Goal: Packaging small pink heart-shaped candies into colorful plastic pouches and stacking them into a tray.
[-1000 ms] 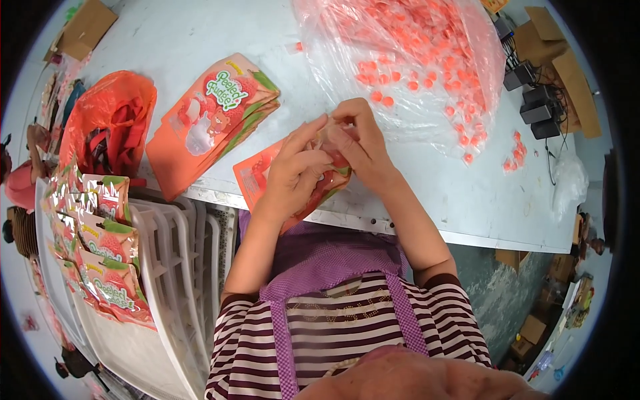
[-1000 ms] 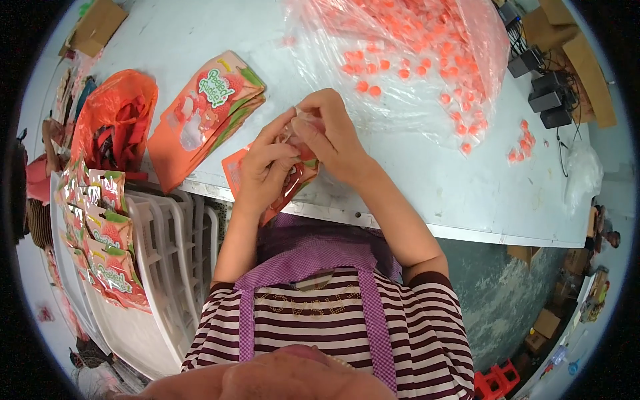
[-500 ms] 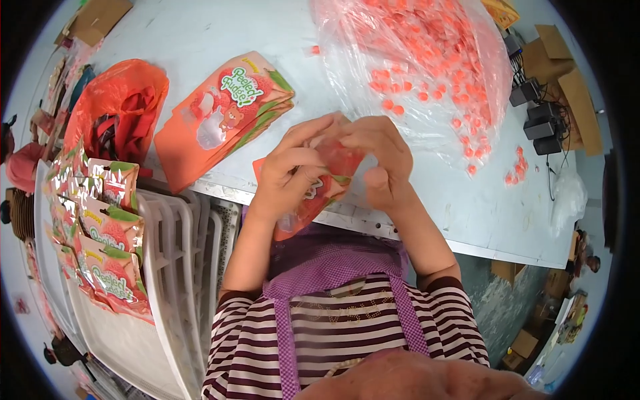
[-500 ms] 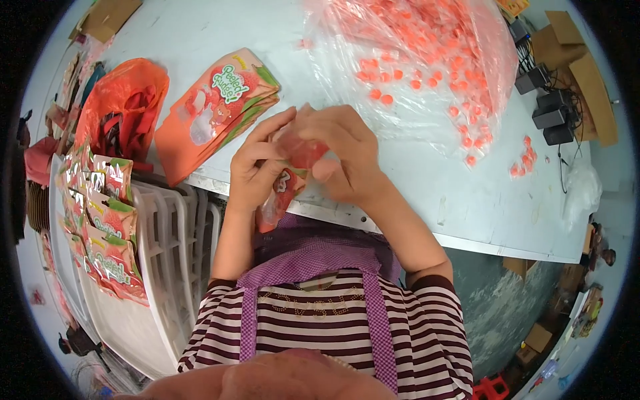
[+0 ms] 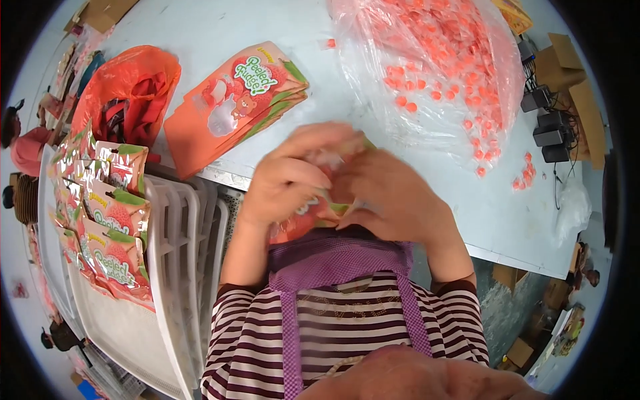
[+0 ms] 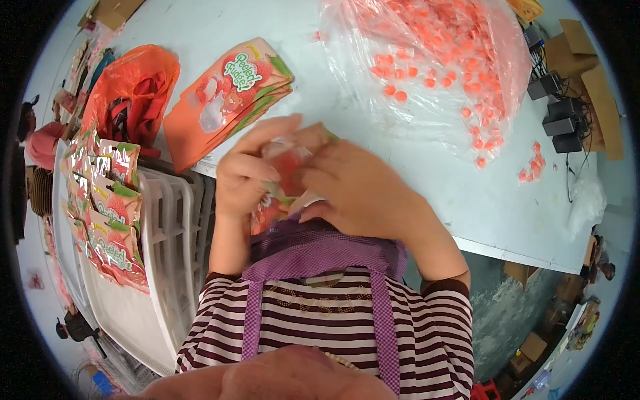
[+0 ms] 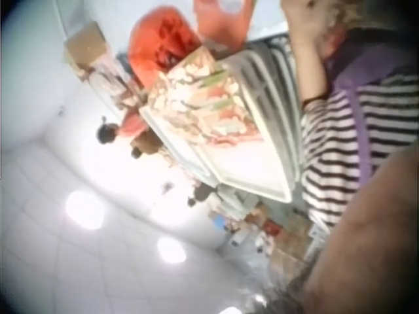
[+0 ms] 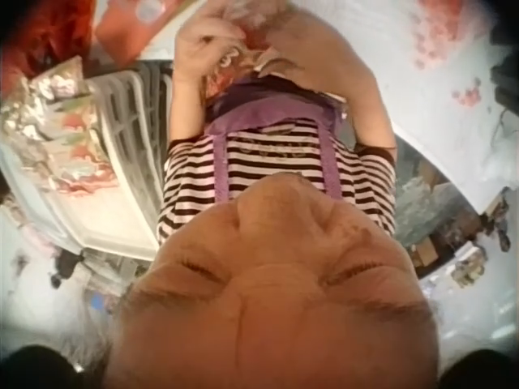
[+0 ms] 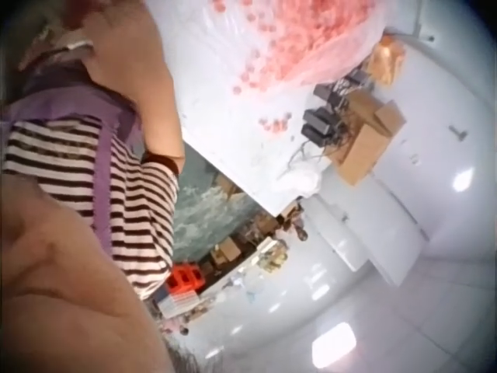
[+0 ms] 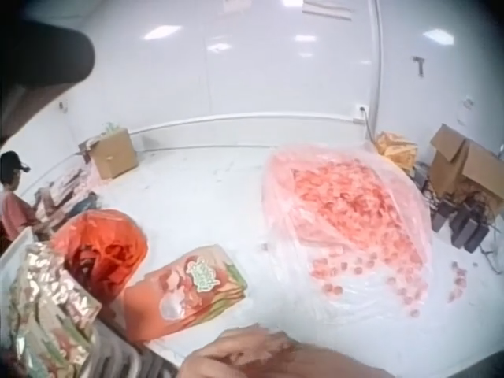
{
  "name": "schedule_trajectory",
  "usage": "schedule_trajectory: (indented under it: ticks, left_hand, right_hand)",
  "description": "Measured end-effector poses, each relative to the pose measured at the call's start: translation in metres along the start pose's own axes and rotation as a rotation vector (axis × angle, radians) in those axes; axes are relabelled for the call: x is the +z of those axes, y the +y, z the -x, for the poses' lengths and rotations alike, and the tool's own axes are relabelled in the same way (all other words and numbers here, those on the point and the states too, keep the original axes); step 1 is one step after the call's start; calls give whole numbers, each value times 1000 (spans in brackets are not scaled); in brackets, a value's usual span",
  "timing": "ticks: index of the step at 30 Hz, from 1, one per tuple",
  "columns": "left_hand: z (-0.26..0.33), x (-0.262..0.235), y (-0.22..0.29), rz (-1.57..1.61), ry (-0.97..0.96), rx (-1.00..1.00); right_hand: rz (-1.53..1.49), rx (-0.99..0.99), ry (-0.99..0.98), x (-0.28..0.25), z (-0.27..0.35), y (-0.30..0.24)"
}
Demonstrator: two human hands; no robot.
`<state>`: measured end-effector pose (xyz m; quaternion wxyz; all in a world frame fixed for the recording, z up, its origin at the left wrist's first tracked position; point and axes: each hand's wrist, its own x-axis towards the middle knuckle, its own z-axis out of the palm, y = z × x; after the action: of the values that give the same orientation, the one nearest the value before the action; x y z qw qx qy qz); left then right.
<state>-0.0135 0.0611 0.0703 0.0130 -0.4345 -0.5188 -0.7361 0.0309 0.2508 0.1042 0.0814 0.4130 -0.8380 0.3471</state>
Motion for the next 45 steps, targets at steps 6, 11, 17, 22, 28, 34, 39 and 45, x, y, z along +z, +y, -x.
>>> schedule_trajectory:
  ticks: [6,11,17,22,28,34,39,45]
  left_hand:
    - [-10,4,5,-15,-243,20]
    - [10,-17,10,167,40,33]
    - [3,-15,6,288,228,118]
    - [24,-32,7,253,444,31]
    - [29,-23,25,474,650,-127]
    - [49,-16,39,-64,648,-304]
    - [41,-10,46,-254,667,-238]
    - [43,-10,42,-311,797,-237]
  right_hand:
    - [9,23,-202,8,0,-6]
    - [-19,-264,355,-18,0,12]
    - [-795,348,334,13,-37,28]
    - [-1202,424,145,22,-44,46]
    - [-1062,442,371,32,-48,46]
    - [-851,288,596,30,-45,42]
    - [-655,159,628,29,-44,32]
    - [-861,334,611,29,-37,40]
